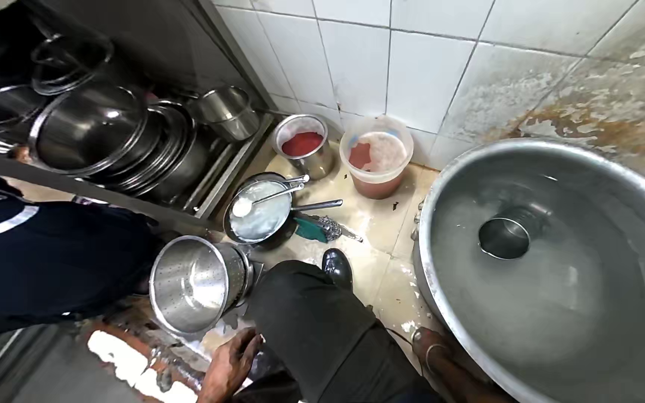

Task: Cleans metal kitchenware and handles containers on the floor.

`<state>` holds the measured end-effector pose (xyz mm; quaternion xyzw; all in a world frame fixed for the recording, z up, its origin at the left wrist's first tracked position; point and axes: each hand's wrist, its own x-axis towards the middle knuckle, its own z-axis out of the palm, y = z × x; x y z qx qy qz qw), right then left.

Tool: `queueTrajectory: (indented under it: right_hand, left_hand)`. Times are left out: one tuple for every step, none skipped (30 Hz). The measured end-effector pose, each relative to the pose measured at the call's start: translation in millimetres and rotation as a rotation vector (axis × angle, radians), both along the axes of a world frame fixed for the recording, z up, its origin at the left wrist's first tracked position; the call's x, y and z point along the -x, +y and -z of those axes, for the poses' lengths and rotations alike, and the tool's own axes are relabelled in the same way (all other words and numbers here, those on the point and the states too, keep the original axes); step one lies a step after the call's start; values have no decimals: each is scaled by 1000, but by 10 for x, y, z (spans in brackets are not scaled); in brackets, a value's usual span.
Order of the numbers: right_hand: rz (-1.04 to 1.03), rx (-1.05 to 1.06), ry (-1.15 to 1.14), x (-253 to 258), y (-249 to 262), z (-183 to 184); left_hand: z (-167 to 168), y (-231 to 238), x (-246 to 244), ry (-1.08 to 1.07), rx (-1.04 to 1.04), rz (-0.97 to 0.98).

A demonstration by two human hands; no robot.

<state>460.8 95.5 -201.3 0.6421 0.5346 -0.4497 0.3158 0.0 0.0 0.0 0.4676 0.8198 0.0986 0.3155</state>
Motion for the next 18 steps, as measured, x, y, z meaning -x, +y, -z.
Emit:
queueTrajectory:
  right_hand:
    - [-33, 17, -15, 8, 11, -12]
    - [-72, 35, -33, 33, 27, -17]
    - [-112, 40, -43, 64, 40, -6]
    - [-147, 37, -51, 85, 34, 14]
    - [-167, 41, -55, 100, 27, 19]
    - [-186, 44, -56, 114, 38, 12]
    - [-203, 51, -46, 124, 57, -3]
    - [-210, 52, -19, 129, 70, -13]
    - [-199, 49, 30, 123, 82, -13]
    - [-164, 45, 100, 104, 102, 2]
    - [-109, 34, 176, 74, 122, 45]
    - [-32, 11, 256, 49, 146, 69]
    - [61, -25, 329, 44, 177, 46]
    - [139, -71, 386, 61, 222, 6]
    - [192, -114, 432, 97, 283, -68]
    - [233, -151, 481, 152, 364, -187]
    - [266, -189, 550, 224, 455, -339]
    - [299, -226, 635, 302, 542, -497]
  left_hand:
    - [12, 12, -14, -9, -3, 4]
    - [14, 29, -25, -10, -7, 12]
    - [19, 38, -26, -6, -3, 18]
    - [22, 25, -27, -6, 13, 16]
    - [22, 0, -30, -13, 38, 13]
    - [26, -17, -32, -16, 47, 12]
    - [38, -28, -28, -18, 47, 11]
    - [52, -40, -21, -18, 45, 7]
    - [63, -53, -12, -18, 44, 0]
    - [71, -65, -7, -20, 43, -7]
    - [69, -72, -9, -20, 43, -10]
    - [58, -74, -19, -22, 43, -12]
    - [39, -70, -34, -25, 38, -11]
    - [17, -60, -51, -25, 30, -9]
    - [2, -46, -70, -19, 21, -6]
    - [-14, -28, -90, -11, 13, -7]
    - [-34, -6, -106, -8, 9, -7]
    - [-43, 9, -114, -4, 7, -4]
